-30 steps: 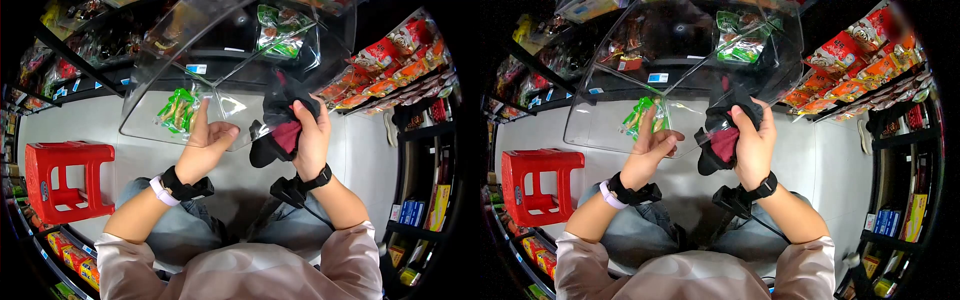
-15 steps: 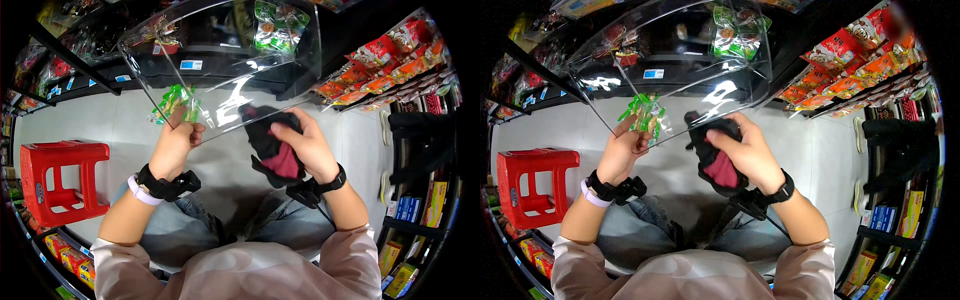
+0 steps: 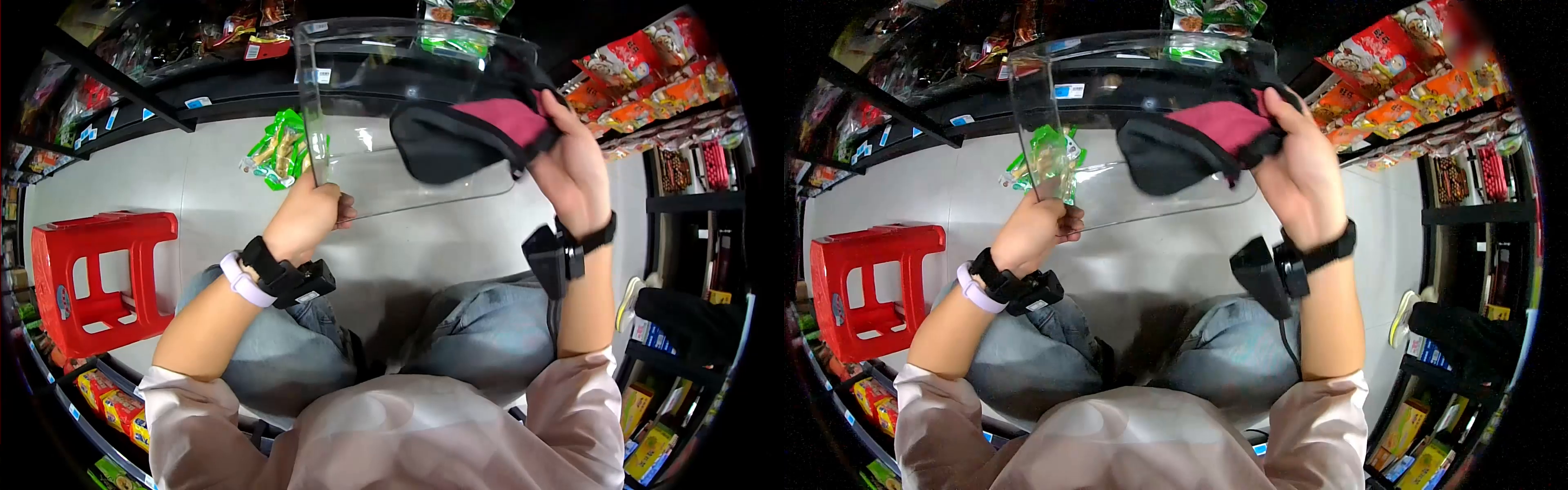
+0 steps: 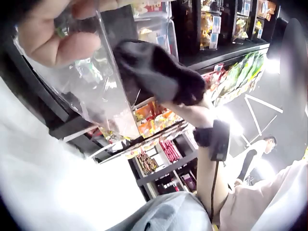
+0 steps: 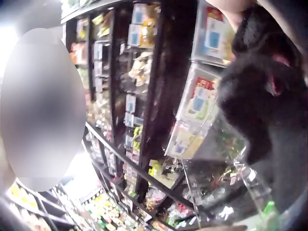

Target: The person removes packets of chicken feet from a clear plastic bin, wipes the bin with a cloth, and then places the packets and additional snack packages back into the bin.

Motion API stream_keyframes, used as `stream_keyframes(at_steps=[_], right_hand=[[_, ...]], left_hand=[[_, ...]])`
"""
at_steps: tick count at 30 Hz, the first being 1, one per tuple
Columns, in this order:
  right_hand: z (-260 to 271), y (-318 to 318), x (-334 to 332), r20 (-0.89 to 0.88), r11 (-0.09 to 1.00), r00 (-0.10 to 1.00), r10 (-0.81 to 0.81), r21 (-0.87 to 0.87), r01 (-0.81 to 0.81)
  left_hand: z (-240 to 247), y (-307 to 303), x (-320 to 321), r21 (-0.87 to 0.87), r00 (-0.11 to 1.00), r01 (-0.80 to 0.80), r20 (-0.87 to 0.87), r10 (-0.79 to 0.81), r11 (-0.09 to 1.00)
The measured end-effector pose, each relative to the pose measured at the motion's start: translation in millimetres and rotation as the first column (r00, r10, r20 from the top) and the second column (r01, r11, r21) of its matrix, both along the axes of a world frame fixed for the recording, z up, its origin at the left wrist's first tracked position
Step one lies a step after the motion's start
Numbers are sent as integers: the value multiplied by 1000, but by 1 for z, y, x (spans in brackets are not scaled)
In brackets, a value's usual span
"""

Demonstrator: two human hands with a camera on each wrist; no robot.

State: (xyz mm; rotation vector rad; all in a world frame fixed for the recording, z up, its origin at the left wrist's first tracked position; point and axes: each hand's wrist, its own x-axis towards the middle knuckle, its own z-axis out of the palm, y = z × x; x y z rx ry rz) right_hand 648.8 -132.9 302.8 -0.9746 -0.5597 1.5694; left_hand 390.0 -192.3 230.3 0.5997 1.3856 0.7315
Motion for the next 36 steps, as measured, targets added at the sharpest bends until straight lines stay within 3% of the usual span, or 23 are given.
stream_keyframes(at_steps=[2, 5, 8, 10, 12, 13, 14, 15, 17, 18, 21, 22, 24, 26, 30, 32, 34, 35, 36], right_hand=[[-22, 16, 2, -55, 996, 997, -53, -70, 49], [-61, 37, 3, 176, 965, 949, -261, 16, 262], [-89, 58, -4, 420, 940, 848, -324, 45, 337], [-92, 61, -14, 386, 968, 898, -212, -43, 247], [-96, 54, -29, 498, 994, 863, -79, -21, 103], [-107, 54, -37, 619, 999, 785, -29, 37, 8], [-119, 51, -46, 853, 984, 522, -18, 107, -141], [-115, 38, -66, 955, 941, 238, -178, 236, -243], [-108, 23, -86, 964, 785, 218, -154, 253, -565], [-116, 16, -93, 959, 679, 161, -234, 279, -679], [-101, 6, -97, 984, 730, 105, -146, 178, -660], [-106, 12, -90, 997, 608, 38, -72, 74, -791], [-112, 14, -84, 998, 320, -67, 7, -65, -945], [-115, 7, -84, 1000, 428, -27, -4, -23, -904], [-95, 14, -59, 962, 399, -168, 215, -243, -884], [-88, 16, -45, 916, 428, -272, 295, -381, -820], [-91, 19, -26, 889, 450, -417, 187, -455, -769], [-99, 23, -18, 817, 455, -544, 193, -565, -688], [-101, 25, -14, 816, 455, -543, 195, -566, -687]], left_hand=[[4, -5, 8, 21, 999, 32, -19, -31, 999], [7, -8, 11, 69, 995, 104, -6, -104, 992], [6, -7, 14, 73, 977, 213, 5, -214, 974], [3, -7, 15, 45, 959, 282, 9, -282, 958], [1, -7, 16, -4, 973, 227, 39, -227, 974], [1, -6, 17, -6, 972, 232, 37, -232, 973], [2, -6, 19, 12, 966, 255, 36, -255, 967], [2, -5, 20, 28, 960, 279, 34, -280, 960], [-1, -3, 21, 48, 949, 317, -6, -317, 947], [-2, -2, 21, 73, 938, 348, -46, -345, 935], [0, -4, 19, 16, 955, 296, -25, -295, 955], [-1, -3, 17, 15, 954, 299, -26, -299, 954], [-3, 0, 13, 182, 954, 292, -129, -272, 939], [0, 0, 10, 209, 954, 286, -157, -257, 935], [3, 1, 7, 147, 952, 296, -121, -280, 944], [2, 1, 5, 145, 951, 300, -119, -285, 943], [-1, 5, -4, 160, 947, 298, -178, -269, 941], [0, 7, -8, 148, 963, 245, -152, -223, 958], [3, 9, -10, 147, 963, 246, -151, -224, 958]])
